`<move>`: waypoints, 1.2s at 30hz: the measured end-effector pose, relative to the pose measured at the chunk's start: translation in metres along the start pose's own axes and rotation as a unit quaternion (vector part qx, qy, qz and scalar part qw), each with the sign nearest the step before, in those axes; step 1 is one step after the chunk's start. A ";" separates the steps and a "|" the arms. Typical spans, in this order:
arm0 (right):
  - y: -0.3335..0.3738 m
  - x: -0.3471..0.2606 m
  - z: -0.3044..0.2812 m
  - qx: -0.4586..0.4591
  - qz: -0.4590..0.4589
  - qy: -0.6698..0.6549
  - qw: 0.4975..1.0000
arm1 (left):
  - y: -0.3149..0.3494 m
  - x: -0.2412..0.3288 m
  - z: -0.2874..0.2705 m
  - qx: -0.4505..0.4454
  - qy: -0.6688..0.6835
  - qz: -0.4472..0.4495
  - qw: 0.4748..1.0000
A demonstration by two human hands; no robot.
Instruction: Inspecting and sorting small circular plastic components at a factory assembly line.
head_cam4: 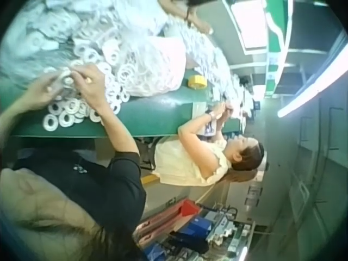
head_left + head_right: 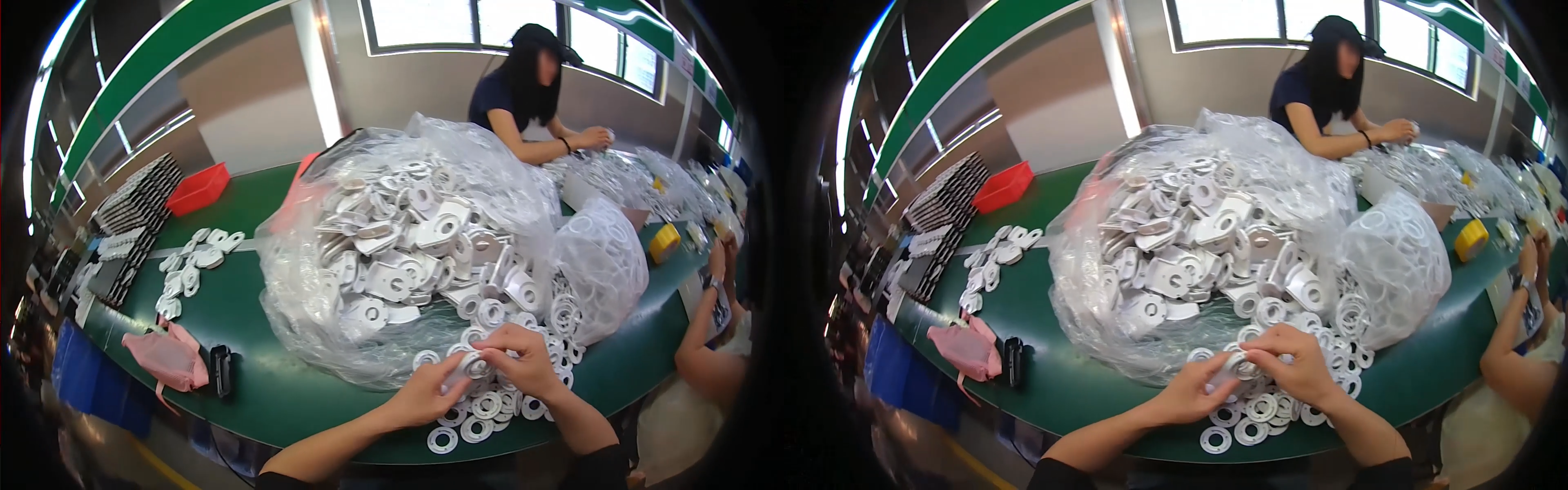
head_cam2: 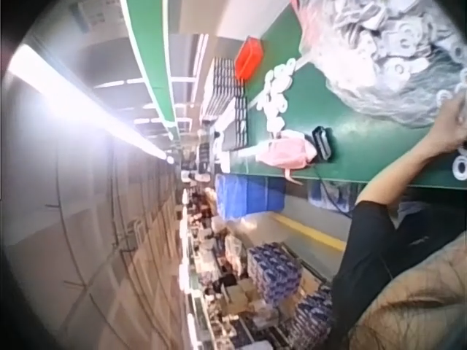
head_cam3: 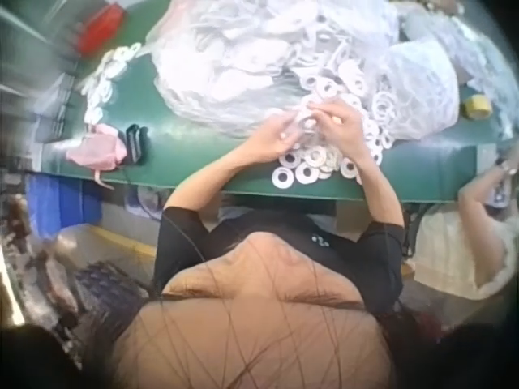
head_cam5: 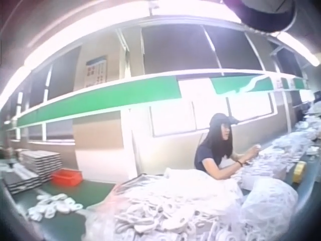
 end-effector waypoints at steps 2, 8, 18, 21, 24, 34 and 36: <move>-0.001 0.005 0.000 -0.036 0.043 -0.011 0.998 | 0.000 0.007 -0.002 0.042 -0.021 0.098 0.994; 0.004 -0.012 0.004 -0.053 -0.024 0.069 0.996 | -0.003 0.014 -0.013 0.065 -0.006 0.079 0.995; 0.008 -0.006 0.017 -0.059 -0.077 0.112 0.989 | 0.000 0.015 -0.012 0.088 -0.116 0.102 0.984; 0.009 0.020 0.012 -0.007 0.047 -0.222 0.974 | 0.000 0.002 -0.016 0.133 0.102 0.067 0.984; 0.013 0.025 0.011 0.028 0.062 -0.156 0.985 | -0.003 -0.005 0.003 0.063 0.258 0.088 0.960; 0.006 0.001 0.019 -0.061 0.006 -0.005 0.998 | -0.001 0.003 -0.001 0.031 0.173 0.049 0.983; 0.005 -0.006 0.020 -0.076 -0.020 0.030 0.996 | -0.001 0.004 -0.003 0.049 0.131 0.075 0.987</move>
Point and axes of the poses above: each hand's wrist, its own y-axis away from the middle knuckle, its own z-axis out of the palm, x = y × z, the point moved 9 cm from there along -y, towards the middle knuckle, and after that the axes turned 3 degrees about -x, right-handed, at the moved point
